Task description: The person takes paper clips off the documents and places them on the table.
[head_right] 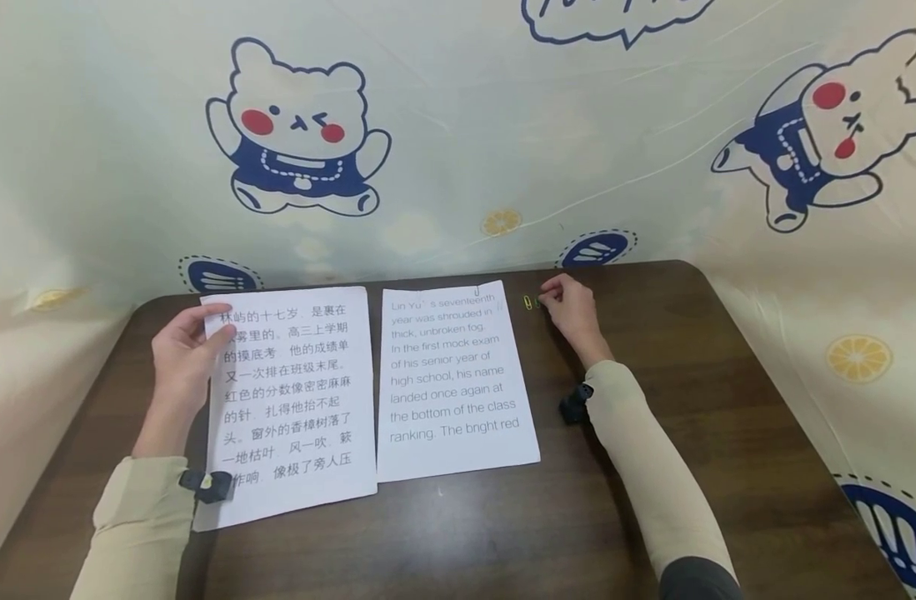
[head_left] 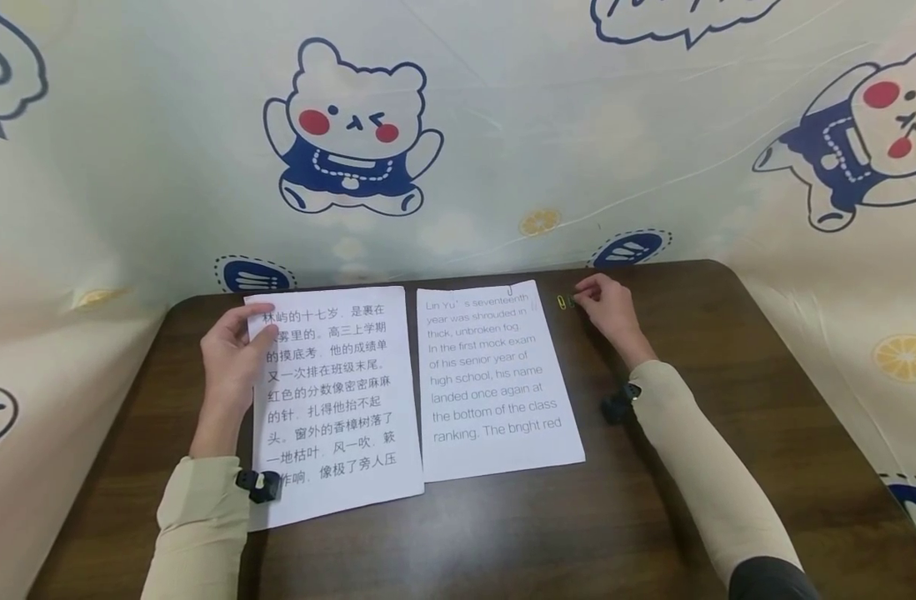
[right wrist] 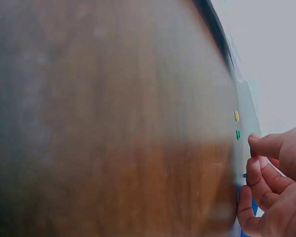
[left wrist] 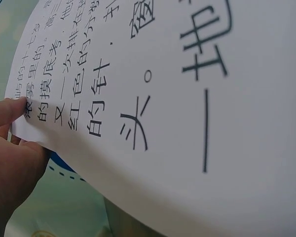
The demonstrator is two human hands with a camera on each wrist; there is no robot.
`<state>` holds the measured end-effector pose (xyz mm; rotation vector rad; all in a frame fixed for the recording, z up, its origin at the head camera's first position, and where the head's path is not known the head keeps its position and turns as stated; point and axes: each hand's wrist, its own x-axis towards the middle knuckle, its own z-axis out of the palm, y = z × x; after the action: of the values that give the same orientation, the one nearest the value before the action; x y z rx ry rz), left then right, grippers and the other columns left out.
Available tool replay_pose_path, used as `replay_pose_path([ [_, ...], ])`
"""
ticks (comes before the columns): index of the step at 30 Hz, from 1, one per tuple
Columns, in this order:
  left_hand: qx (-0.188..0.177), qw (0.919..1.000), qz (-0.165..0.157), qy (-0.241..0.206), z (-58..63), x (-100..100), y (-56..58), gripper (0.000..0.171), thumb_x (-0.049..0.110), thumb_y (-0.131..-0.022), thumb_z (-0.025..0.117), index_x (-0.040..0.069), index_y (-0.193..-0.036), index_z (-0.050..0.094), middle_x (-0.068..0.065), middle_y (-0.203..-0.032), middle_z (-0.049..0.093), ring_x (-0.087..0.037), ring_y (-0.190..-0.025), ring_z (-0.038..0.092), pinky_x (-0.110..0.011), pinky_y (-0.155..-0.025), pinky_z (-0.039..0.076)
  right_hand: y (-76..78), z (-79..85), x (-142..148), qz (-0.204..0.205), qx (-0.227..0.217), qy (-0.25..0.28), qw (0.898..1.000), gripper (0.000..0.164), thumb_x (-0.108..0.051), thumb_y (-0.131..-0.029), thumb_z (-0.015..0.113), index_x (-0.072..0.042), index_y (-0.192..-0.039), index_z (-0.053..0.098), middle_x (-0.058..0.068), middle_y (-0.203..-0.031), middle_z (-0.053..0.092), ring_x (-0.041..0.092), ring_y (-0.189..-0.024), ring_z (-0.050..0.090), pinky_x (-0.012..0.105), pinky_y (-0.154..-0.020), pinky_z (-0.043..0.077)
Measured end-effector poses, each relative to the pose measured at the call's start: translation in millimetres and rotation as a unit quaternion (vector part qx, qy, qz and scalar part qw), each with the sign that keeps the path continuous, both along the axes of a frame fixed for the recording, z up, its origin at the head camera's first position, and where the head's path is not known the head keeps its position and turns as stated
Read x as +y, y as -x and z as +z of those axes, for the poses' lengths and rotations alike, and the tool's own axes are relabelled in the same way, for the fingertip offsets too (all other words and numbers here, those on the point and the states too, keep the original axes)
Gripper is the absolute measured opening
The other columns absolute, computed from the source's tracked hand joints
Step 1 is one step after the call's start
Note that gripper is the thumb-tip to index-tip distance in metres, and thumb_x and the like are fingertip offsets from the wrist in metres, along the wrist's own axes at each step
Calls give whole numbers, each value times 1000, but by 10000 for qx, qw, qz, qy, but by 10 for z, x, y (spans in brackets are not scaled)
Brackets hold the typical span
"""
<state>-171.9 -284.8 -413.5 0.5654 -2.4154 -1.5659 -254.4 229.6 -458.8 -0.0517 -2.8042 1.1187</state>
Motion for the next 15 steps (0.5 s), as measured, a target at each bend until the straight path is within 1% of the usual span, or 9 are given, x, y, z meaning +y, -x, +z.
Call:
replay_pose_path([
  [6, -2, 10000, -15, -12, 2, 29, 22, 36, 30, -92, 61, 32, -127, 58, 4, -137, 54, -5, -92, 65, -12, -72, 54, 5, 1, 20, 27, -7, -20, 10000, 20, -14, -94, 59, -5, -112, 61, 17, -105, 64, 29, -91, 59, 43, -84, 53],
  [15, -45, 9991, -230, 341, -62, 13, 69, 35, 30, -94, 58, 30, -129, 57, 0, -139, 51, -7, -96, 62, -10, -73, 52, -2, -7, 12, 20, -22, 21, 10000, 20, -15, -94, 60, -6, -111, 62, 16, -106, 65, 28, -92, 59, 42, -86, 54],
])
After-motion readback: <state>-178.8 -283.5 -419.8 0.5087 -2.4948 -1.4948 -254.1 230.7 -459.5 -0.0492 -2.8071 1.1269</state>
